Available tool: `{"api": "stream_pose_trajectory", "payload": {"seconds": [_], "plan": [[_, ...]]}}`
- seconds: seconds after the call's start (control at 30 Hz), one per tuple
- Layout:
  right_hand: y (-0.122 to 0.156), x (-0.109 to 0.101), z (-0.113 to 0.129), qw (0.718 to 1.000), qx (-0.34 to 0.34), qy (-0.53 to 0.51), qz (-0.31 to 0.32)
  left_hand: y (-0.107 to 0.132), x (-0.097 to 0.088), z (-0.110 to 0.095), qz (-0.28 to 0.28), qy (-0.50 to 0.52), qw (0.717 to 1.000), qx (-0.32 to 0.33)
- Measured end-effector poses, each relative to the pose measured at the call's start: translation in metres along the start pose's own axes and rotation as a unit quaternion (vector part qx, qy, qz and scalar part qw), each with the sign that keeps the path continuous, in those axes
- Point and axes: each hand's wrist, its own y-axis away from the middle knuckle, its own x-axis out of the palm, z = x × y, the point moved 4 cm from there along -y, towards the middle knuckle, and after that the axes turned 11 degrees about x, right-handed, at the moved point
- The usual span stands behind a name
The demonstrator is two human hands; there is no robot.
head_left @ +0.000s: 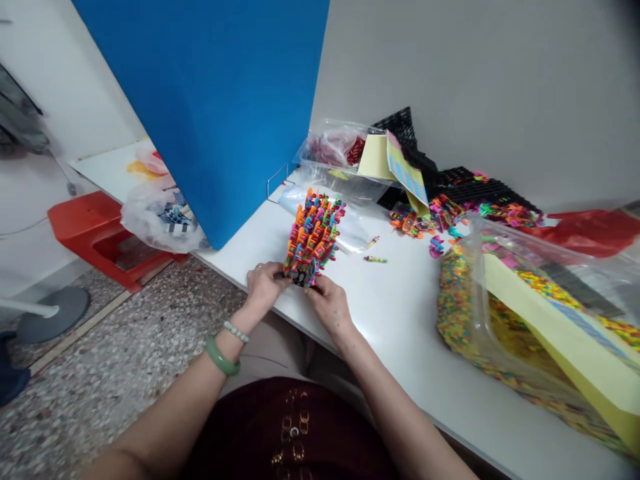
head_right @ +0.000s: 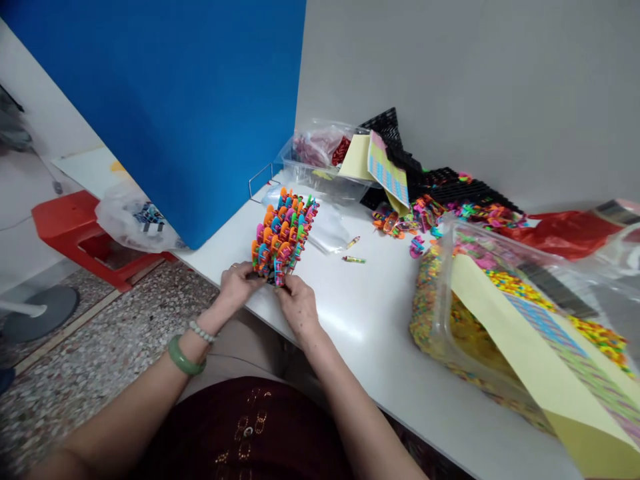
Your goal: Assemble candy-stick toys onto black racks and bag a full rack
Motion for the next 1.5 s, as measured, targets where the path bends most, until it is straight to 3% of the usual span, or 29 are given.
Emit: {"api": "stream_pose_trajectory", "payload": {"seconds": [0.17, 0.43, 0.6, 0.8, 1.37, 1.5], "plan": [[0.016, -0.012, -0.016, 0.999, -0.001, -0.009, -0.053, 0.011, 0.003, -0.007, 0.027, 0.012, 0.999, 0.04], [0.006, 0.008, -0.013, 0.996, 0.004, 0.04, -0.078, 0.009, 0.005, -0.003, 0.04, 0.016, 0.998, 0.046], [0.006, 0.009, -0.013, 0.991, -0.037, 0.103, -0.076, 0.01, 0.009, 0.0, 0.024, 0.033, 0.998, 0.046], [0.01, 0.015, -0.012, 0.98, -0.082, 0.138, -0.12, 0.011, 0.007, -0.001, 0.029, 0.04, 0.998, 0.036], [-0.002, 0.026, -0.019, 0.988, -0.048, 0.124, -0.072, 0.013, 0.001, -0.004, 0.031, 0.031, 0.997, 0.057], [0.008, 0.027, -0.013, 0.99, -0.08, 0.098, -0.056, 0.012, 0.0, 0.003, 0.005, 0.038, 0.996, 0.083]]}}
